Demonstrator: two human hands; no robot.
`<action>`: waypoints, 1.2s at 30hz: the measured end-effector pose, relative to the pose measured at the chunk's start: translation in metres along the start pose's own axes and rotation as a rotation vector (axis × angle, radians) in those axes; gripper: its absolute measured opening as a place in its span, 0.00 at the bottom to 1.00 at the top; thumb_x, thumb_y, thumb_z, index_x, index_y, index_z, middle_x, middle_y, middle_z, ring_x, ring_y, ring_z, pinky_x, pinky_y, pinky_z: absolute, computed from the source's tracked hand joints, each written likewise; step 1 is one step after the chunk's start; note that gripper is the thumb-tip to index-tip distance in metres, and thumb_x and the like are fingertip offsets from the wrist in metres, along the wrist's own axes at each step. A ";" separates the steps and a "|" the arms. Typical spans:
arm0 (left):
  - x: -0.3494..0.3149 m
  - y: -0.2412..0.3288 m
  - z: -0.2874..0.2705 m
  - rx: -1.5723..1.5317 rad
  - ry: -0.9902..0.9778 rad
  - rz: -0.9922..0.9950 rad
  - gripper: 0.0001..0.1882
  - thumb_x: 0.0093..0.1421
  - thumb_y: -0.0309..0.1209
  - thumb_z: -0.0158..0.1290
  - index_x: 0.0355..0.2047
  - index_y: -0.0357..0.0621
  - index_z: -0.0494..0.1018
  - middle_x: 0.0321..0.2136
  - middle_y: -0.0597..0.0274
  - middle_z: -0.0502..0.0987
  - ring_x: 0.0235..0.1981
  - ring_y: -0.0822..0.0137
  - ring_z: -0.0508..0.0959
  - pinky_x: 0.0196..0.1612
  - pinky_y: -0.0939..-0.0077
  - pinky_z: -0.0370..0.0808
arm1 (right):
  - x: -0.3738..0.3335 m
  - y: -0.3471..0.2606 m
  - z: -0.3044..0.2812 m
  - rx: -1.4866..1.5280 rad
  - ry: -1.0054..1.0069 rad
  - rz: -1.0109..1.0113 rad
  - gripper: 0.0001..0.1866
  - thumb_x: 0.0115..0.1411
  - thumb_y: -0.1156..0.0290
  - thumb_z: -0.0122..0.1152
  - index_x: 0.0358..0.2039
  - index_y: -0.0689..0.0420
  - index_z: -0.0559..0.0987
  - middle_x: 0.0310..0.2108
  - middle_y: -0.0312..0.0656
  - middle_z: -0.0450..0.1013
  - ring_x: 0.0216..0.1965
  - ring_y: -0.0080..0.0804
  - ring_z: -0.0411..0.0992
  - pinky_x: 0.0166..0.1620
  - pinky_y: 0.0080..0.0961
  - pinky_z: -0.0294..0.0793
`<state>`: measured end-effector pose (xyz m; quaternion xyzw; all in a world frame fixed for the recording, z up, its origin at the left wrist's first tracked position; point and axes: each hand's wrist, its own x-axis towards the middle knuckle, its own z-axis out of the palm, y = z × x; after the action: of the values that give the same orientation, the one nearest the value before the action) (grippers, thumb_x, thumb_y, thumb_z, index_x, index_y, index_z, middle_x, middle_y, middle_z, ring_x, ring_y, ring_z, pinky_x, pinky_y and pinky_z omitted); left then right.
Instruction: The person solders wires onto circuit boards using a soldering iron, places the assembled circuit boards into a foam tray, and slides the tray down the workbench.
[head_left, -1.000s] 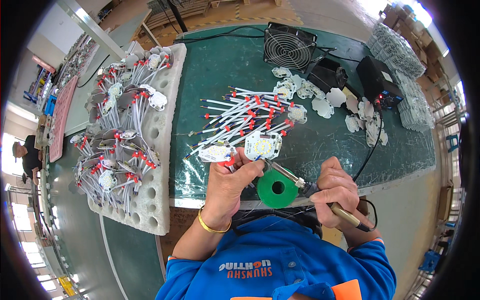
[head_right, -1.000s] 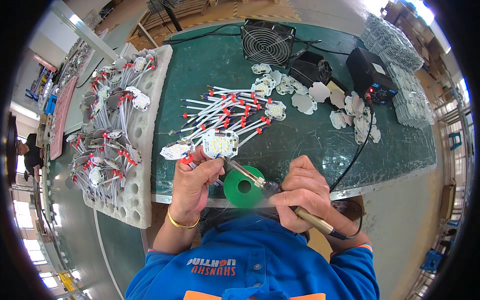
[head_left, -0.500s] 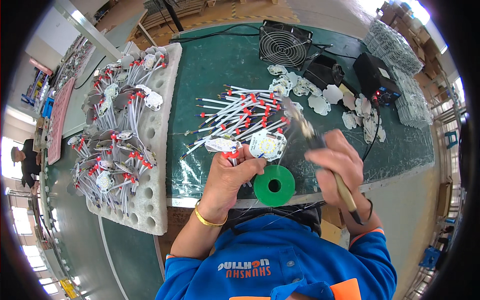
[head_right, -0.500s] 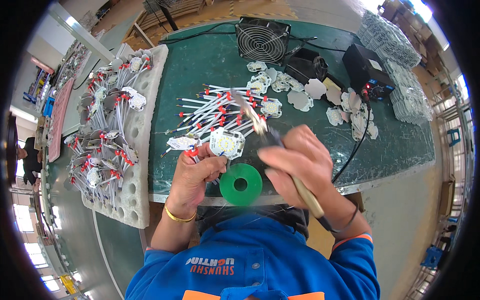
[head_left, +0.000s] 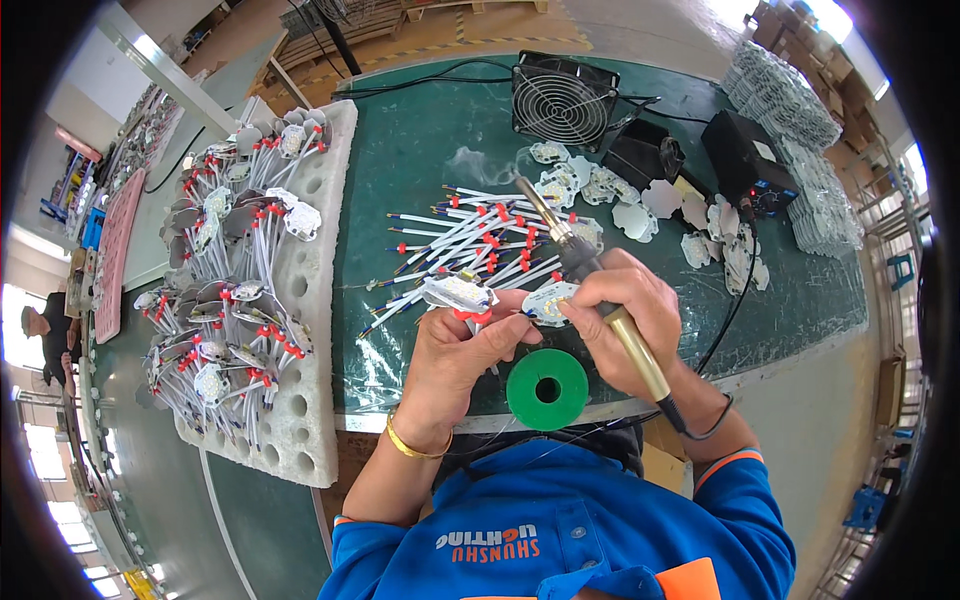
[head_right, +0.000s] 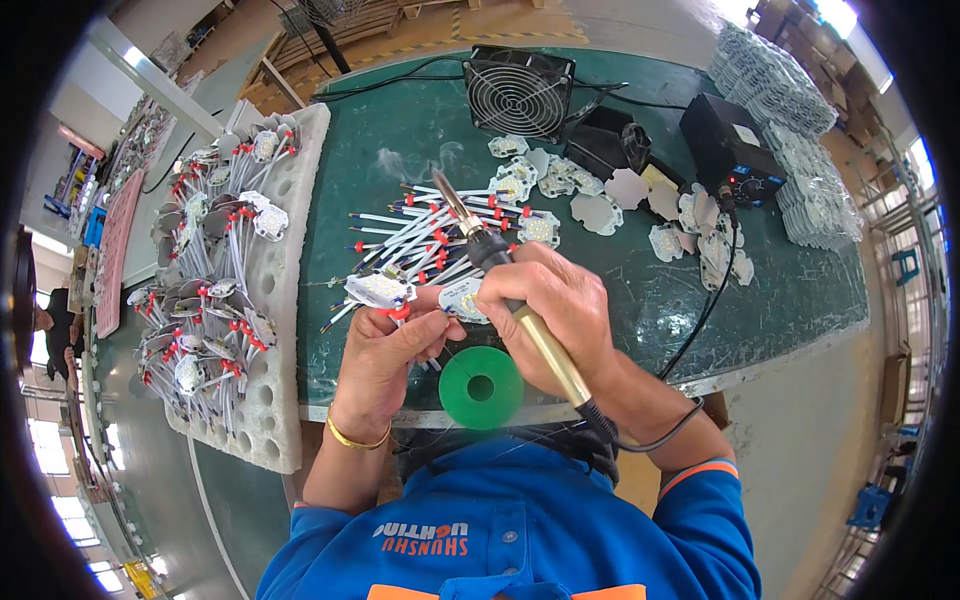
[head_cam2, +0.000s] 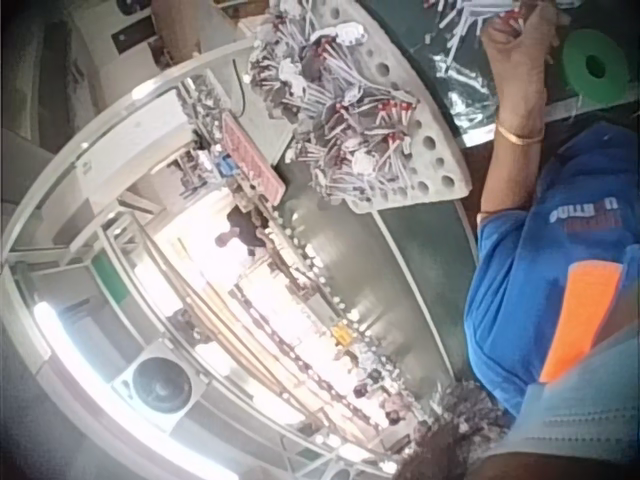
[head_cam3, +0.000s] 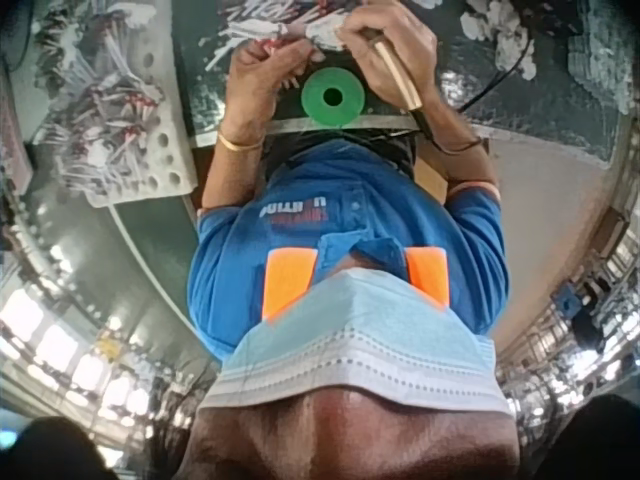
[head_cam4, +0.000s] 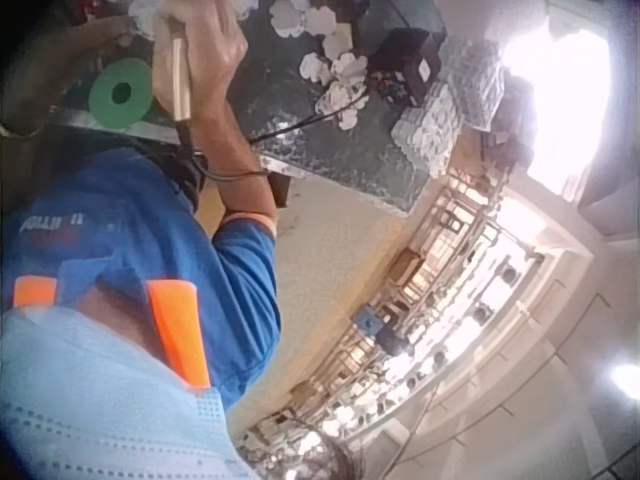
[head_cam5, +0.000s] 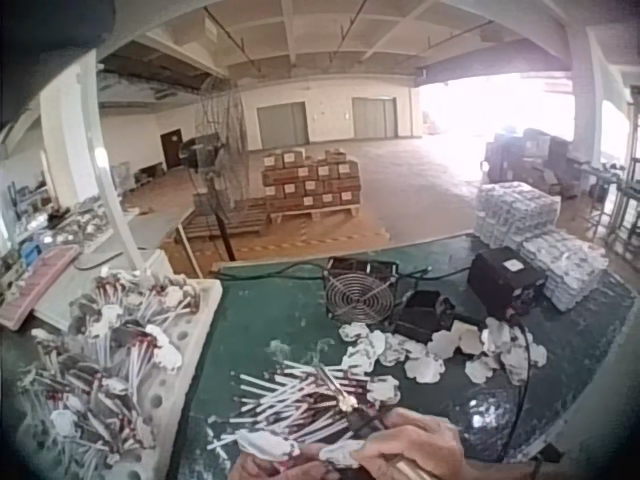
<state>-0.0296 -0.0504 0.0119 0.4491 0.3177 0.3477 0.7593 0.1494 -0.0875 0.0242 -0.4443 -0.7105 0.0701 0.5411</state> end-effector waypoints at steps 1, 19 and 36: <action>0.001 0.000 0.000 -0.029 -0.015 -0.019 0.12 0.53 0.26 0.53 0.39 0.39 0.73 0.24 0.62 0.78 0.22 0.82 0.70 0.25 0.89 0.64 | -0.001 -0.002 0.002 -0.015 0.061 -0.012 0.12 0.41 0.82 0.62 0.26 0.57 0.70 0.17 0.39 0.66 0.16 0.32 0.62 0.17 0.24 0.60; -0.009 -0.007 0.019 -0.184 0.088 0.023 0.08 0.54 0.26 0.52 0.35 0.38 0.74 0.22 0.64 0.76 0.21 0.82 0.68 0.24 0.89 0.63 | -0.024 -0.008 0.024 0.027 0.344 -0.039 0.13 0.45 0.81 0.64 0.28 0.58 0.68 0.18 0.38 0.66 0.17 0.26 0.58 0.18 0.21 0.56; -0.021 -0.010 -0.001 0.334 0.236 0.272 0.08 0.52 0.23 0.50 0.32 0.32 0.74 0.21 0.67 0.75 0.23 0.83 0.70 0.27 0.87 0.67 | -0.046 -0.007 -0.022 0.084 0.014 -0.151 0.10 0.51 0.69 0.55 0.34 0.58 0.69 0.22 0.42 0.68 0.20 0.34 0.63 0.21 0.29 0.62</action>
<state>-0.0393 -0.0711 0.0058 0.5635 0.3937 0.4394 0.5783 0.1644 -0.1320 0.0047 -0.3671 -0.7347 0.0559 0.5678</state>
